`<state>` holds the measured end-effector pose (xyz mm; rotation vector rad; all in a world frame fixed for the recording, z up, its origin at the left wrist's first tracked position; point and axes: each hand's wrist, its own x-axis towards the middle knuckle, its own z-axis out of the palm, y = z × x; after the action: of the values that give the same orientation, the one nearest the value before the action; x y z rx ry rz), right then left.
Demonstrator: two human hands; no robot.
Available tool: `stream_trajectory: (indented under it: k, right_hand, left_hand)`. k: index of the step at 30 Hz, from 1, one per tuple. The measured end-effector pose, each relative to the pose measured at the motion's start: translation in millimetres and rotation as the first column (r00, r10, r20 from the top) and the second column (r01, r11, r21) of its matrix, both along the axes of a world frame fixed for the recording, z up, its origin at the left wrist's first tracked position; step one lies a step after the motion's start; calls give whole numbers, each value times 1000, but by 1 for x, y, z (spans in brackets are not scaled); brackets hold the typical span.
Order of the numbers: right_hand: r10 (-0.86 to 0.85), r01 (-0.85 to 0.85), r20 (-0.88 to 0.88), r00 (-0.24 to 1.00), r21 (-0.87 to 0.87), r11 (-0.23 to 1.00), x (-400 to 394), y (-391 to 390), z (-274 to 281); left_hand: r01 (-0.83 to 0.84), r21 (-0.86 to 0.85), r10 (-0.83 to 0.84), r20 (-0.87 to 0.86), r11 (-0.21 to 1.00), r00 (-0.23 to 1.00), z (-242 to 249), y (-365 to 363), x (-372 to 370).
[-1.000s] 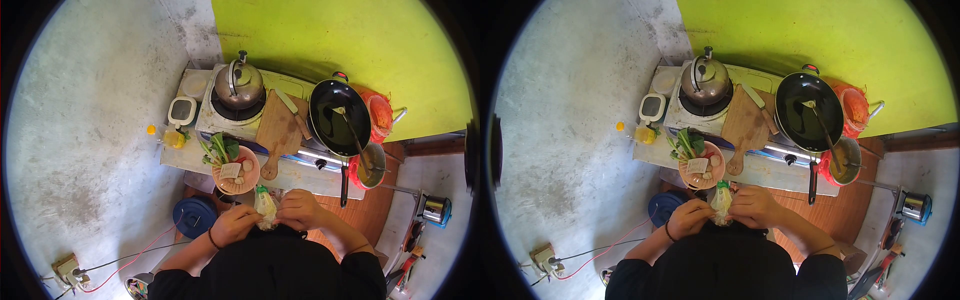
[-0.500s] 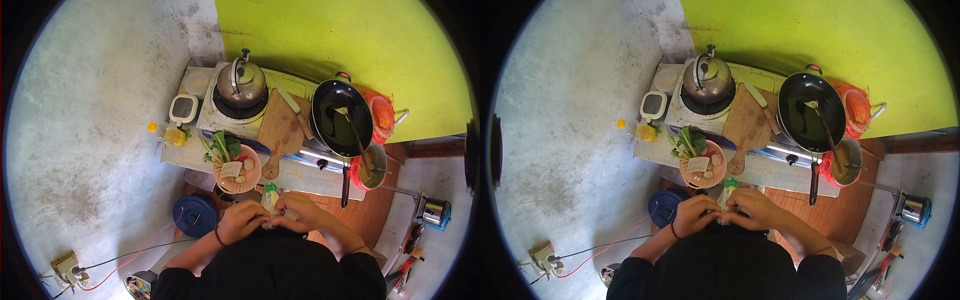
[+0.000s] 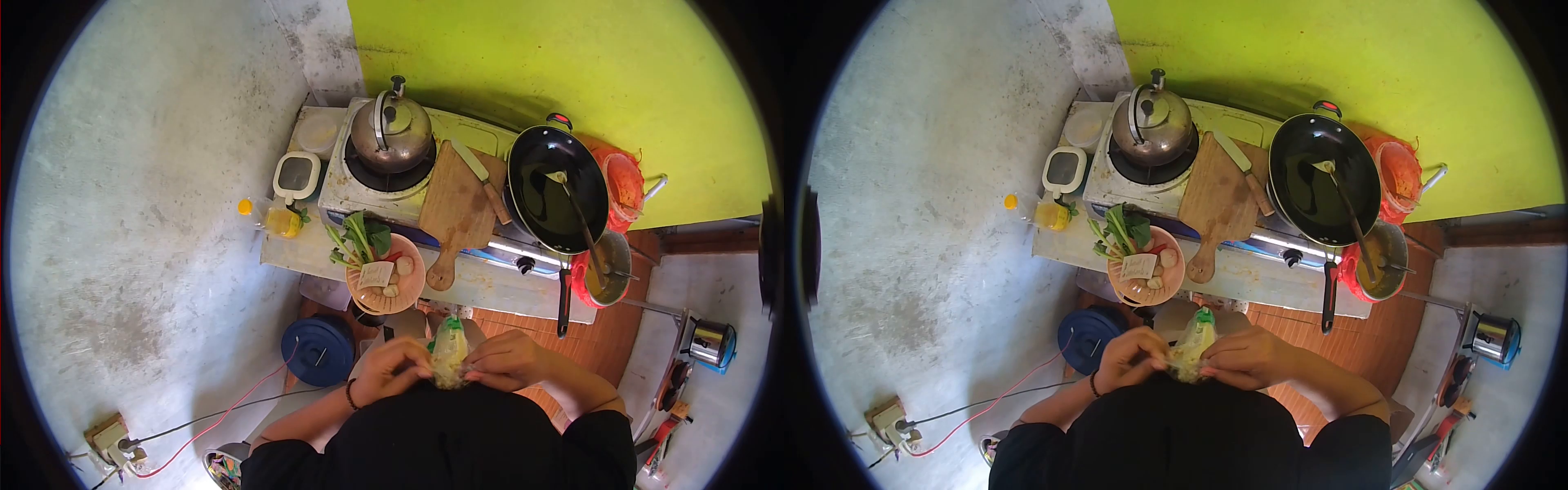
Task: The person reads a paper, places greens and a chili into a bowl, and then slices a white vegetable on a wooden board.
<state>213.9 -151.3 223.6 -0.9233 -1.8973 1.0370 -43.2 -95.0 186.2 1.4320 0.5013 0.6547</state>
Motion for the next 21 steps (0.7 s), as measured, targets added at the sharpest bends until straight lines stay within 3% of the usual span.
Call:
stream_trajectory:
  k: [4,6,7,10,12,14,17,19,21]
  right_hand:
    - [-209,210,28,978,-72,975,7,-5,-10]
    - [-252,253,15,968,-60,966,-2,3,-10]
    - [-272,272,7,962,-55,961,-9,7,-10]
    - [-447,410,-73,892,-290,865,-24,12,-6]
    - [-504,384,-234,831,-412,826,-33,14,-10]
    - [-534,352,-331,778,-474,807,-37,15,-17]
    - [-539,326,-388,748,-494,806,-41,17,-19]
    - [-547,301,-414,727,-523,797,-45,19,-16]
    - [-549,324,-409,729,-501,803,-44,16,-25]
  left_hand:
    - [-227,-325,295,180,918,938,-15,-8,-4]
    - [-193,-319,263,193,928,945,-20,-7,-2]
    - [-178,-315,248,198,932,948,-20,-6,-1]
    - [-273,-160,305,233,949,923,-19,4,16]
    - [-409,28,400,163,912,902,-17,11,31]
    - [-374,149,371,46,916,927,-22,11,34]
    - [-203,91,213,-121,975,970,-55,6,37]
    - [-247,-68,240,-94,967,966,-70,1,50]
    - [-213,70,221,-162,975,962,-87,4,40]
